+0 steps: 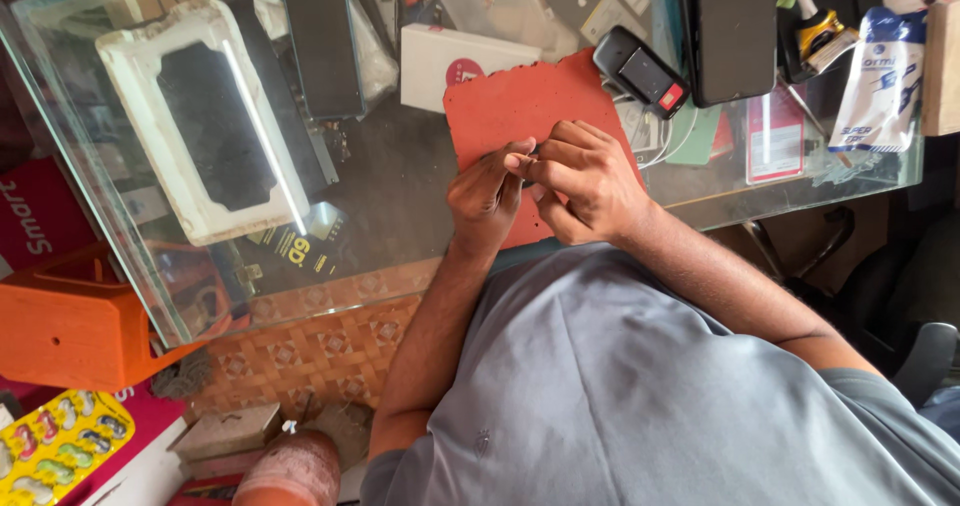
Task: The person disassembles a small black feature phone on a red mat using a metal prying tool and a yellow screwdriver. They remove the back cover, unscrew internal components, and pry open the casing to expose the internal circuitry.
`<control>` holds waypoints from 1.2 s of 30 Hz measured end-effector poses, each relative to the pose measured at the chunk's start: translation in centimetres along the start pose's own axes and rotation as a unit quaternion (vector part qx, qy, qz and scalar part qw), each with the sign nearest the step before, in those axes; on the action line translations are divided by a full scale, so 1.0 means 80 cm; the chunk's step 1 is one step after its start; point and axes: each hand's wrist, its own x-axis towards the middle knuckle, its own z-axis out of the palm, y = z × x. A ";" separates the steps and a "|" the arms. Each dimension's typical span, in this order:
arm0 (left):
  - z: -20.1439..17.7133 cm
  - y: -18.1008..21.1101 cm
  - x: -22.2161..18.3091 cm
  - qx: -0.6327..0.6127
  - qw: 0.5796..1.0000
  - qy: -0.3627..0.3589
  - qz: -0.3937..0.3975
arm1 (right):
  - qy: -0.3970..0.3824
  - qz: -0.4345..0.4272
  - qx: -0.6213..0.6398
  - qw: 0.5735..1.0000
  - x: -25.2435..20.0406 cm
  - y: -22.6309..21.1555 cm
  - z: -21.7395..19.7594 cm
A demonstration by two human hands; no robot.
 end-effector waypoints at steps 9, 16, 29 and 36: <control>-0.015 0.008 0.013 0.086 0.995 -0.048 0.008 | 0.047 -0.067 -0.039 0.996 0.002 0.015 0.017; -0.026 0.008 0.005 0.147 0.985 -0.087 -0.003 | 0.037 -0.039 -0.047 0.997 -0.032 0.046 0.039; -0.024 0.001 0.001 0.161 0.983 -0.089 -0.003 | -0.024 0.008 0.051 0.998 -0.028 0.043 0.035; -0.024 0.001 -0.002 0.177 0.980 -0.091 0.012 | 0.050 -0.074 0.025 0.996 -0.013 0.035 0.029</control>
